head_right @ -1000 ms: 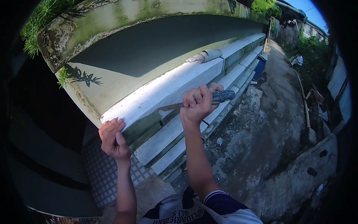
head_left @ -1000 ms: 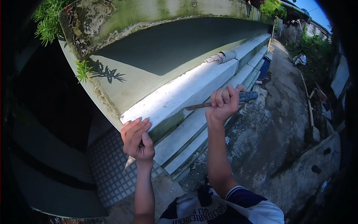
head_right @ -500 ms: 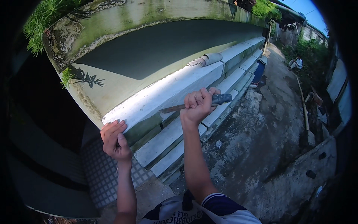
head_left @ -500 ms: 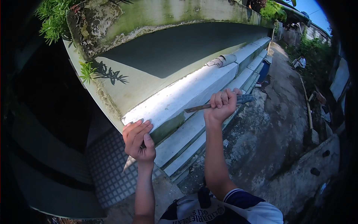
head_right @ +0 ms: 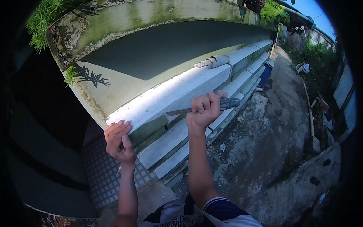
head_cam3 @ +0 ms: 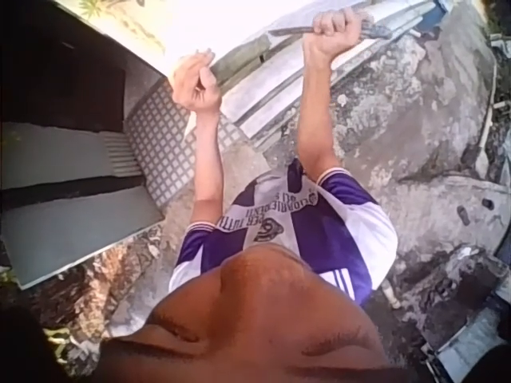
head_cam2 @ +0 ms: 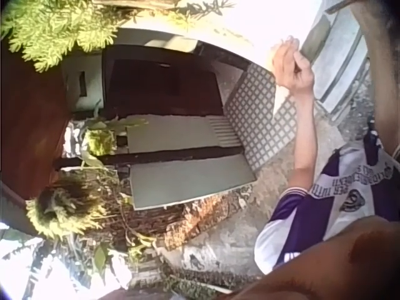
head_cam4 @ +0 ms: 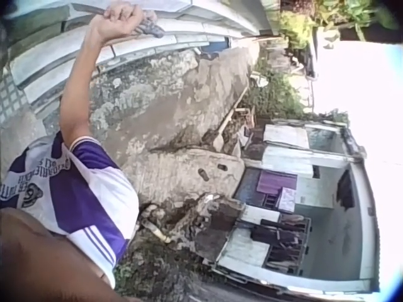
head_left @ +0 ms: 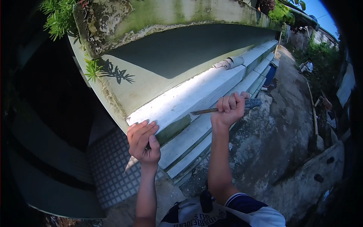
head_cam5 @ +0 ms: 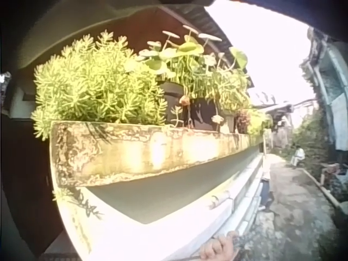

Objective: The recorder uses a scraping tool to remove old paint or grime from a concrete or stone wall ledge.

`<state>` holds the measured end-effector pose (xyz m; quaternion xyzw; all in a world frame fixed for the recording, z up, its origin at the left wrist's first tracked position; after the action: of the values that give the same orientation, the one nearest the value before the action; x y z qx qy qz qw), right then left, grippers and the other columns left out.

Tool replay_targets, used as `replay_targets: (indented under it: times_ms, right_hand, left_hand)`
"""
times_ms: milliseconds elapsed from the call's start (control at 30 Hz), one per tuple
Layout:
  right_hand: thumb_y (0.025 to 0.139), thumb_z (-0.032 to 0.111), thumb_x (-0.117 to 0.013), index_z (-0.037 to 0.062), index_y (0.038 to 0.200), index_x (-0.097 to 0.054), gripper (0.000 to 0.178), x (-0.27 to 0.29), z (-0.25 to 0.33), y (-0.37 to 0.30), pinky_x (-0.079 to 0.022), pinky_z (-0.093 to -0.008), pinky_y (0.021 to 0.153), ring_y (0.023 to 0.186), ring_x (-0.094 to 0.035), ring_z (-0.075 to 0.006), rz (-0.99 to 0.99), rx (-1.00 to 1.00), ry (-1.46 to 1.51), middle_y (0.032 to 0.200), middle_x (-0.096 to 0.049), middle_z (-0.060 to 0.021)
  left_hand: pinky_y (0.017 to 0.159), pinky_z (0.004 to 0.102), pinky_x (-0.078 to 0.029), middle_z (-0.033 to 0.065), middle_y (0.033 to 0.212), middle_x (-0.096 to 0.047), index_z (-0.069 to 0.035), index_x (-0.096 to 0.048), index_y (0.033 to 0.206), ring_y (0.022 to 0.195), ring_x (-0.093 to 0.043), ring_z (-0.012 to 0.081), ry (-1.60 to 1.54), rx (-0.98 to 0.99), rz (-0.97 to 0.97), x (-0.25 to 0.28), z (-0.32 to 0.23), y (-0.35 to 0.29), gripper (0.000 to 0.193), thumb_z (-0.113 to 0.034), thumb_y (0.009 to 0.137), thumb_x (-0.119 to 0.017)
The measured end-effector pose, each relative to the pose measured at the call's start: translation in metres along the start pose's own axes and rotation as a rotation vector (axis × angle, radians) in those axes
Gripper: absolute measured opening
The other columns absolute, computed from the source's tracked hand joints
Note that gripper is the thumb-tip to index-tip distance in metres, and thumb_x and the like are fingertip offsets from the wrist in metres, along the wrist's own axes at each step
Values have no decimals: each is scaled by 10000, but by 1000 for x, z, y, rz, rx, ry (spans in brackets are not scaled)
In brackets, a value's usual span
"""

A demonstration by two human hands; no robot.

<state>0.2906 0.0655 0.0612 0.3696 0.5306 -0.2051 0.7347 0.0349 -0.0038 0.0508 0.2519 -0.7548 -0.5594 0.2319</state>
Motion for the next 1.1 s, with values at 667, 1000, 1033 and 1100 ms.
replay_targets:
  times_ms: [667, 1000, 1033, 1100]
  right_hand:
    - [905, 46, -440, 189, 923, -341, 175, -15, 6, -12, -200, -229, 316, 342, -176, -47, 214, 23, -32, 515, -232, 60]
    - [900, 25, -446, 165, 930, -325, 187, -5, 13, 1, -205, -227, 317, 340, -171, -48, 178, 71, -51, 526, -216, 57]
    - [901, 27, -442, 168, 927, -329, 182, 2, 17, 10, -202, -229, 316, 340, -173, -50, 117, 57, 93, 524, -215, 57]
    - [906, 35, -429, 180, 912, -342, 169, -3, 10, 3, -202, -228, 314, 343, -184, -52, 135, 87, -7, 520, -219, 57]
  left_hand:
    - [979, 427, -395, 61, 913, -728, -47, -742, 850, 994, -631, 235, 14, 1, 4, 0, 0, -1, 180, -126, 829, -581]
    - [975, 428, -397, 62, 912, -729, -44, -742, 851, 998, -630, 236, 2, -6, -7, 2, 2, 0, 190, -145, 843, -581]
    - [972, 428, -399, 63, 910, -729, -43, -742, 851, 997, -631, 236, 10, -5, -6, 2, 2, 1, 192, -147, 843, -580]
    - [969, 428, -401, 64, 908, -729, -41, -742, 851, 995, -632, 236, 6, -2, -3, -2, 0, -1, 195, -149, 844, -580]
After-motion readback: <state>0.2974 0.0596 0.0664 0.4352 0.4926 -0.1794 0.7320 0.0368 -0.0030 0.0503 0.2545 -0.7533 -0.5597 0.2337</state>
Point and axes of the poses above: each hand's wrist, its own y-axis towards the middle knuckle, its own x-axis out of the back of the hand, z = x × y, the point moved 5 cm from there along y, towards the middle knuckle
